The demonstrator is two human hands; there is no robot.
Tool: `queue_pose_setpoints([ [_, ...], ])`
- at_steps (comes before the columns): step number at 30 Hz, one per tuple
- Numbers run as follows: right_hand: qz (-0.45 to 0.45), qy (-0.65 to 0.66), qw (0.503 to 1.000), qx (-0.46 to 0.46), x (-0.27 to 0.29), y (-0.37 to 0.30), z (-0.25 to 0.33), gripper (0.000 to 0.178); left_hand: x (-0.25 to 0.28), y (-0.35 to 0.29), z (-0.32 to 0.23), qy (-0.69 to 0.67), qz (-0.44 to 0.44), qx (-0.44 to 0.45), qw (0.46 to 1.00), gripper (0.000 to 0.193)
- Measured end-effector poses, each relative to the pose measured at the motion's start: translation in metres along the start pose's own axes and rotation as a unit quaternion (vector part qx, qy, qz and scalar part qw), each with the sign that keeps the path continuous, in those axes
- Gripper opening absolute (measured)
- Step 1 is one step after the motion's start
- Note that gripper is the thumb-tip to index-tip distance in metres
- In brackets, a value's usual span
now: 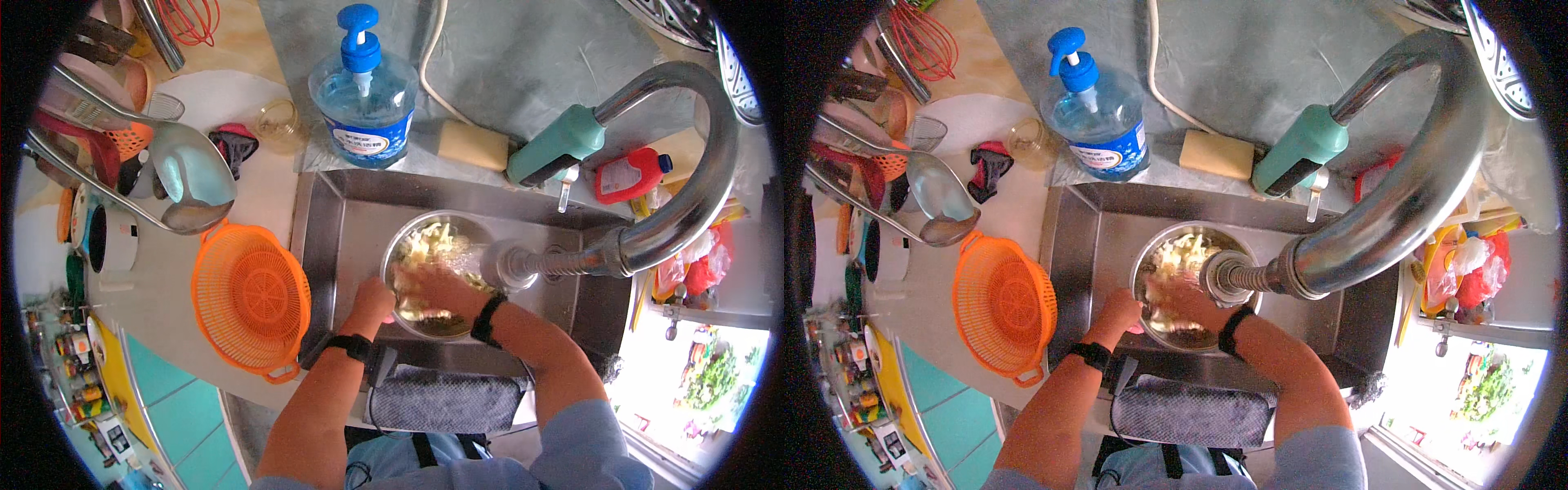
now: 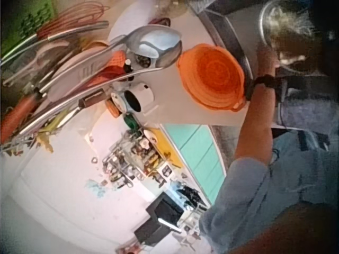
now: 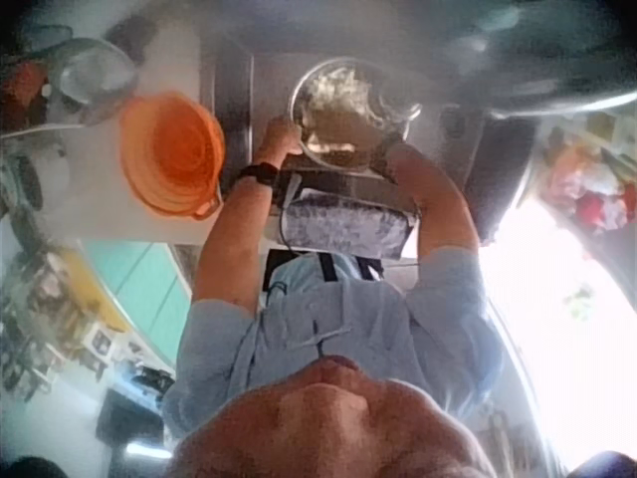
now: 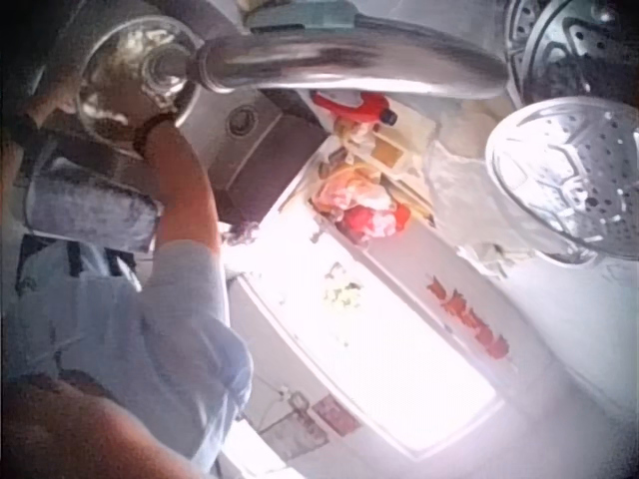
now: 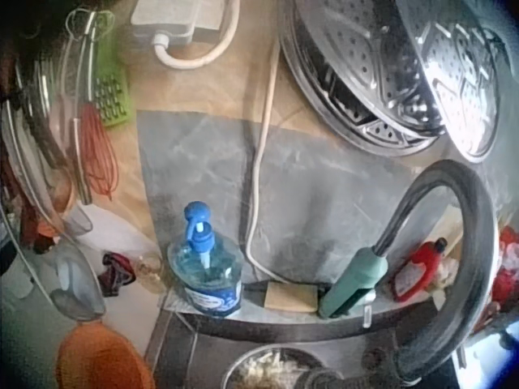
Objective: The person slices chilies and a small piece of ginger on a cutting board using a knife, places the sliced pieces into a bowl, and then washes chopped cabbage in a sink by hand before transferring the cabbage into a strainer.
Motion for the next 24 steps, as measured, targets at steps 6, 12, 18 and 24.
queue_pose_setpoints([
  [6,0.184,0.279,0.914,-0.230,-0.034,-0.053,-0.056,0.060,-0.001,-0.005,0.007,-0.140,-0.053,0.041,0.988,0.025],
  [12,-0.023,-0.034,0.997,0.066,0.019,-0.020,0.025,0.054,0.008,0.000,-0.013,0.016,-0.027,-0.072,0.997,0.025],
  [18,-0.049,0.378,0.910,-0.162,0.024,-0.011,-0.081,0.077,-0.005,0.002,0.008,-0.115,-0.072,0.052,0.989,0.027],
  [24,0.156,0.117,0.971,-0.140,-0.003,-0.050,-0.012,0.076,-0.014,0.008,0.004,-0.046,-0.013,-0.015,0.999,0.021],
])
Point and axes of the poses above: each hand's wrist, its own y-axis towards the middle knuckle, its own x-axis out of the back of the hand, z = x × y, the point moved 9 cm from there along y, towards the middle knuckle, and after that the axes turned 14 degrees about -x, right-handed, at the moved point
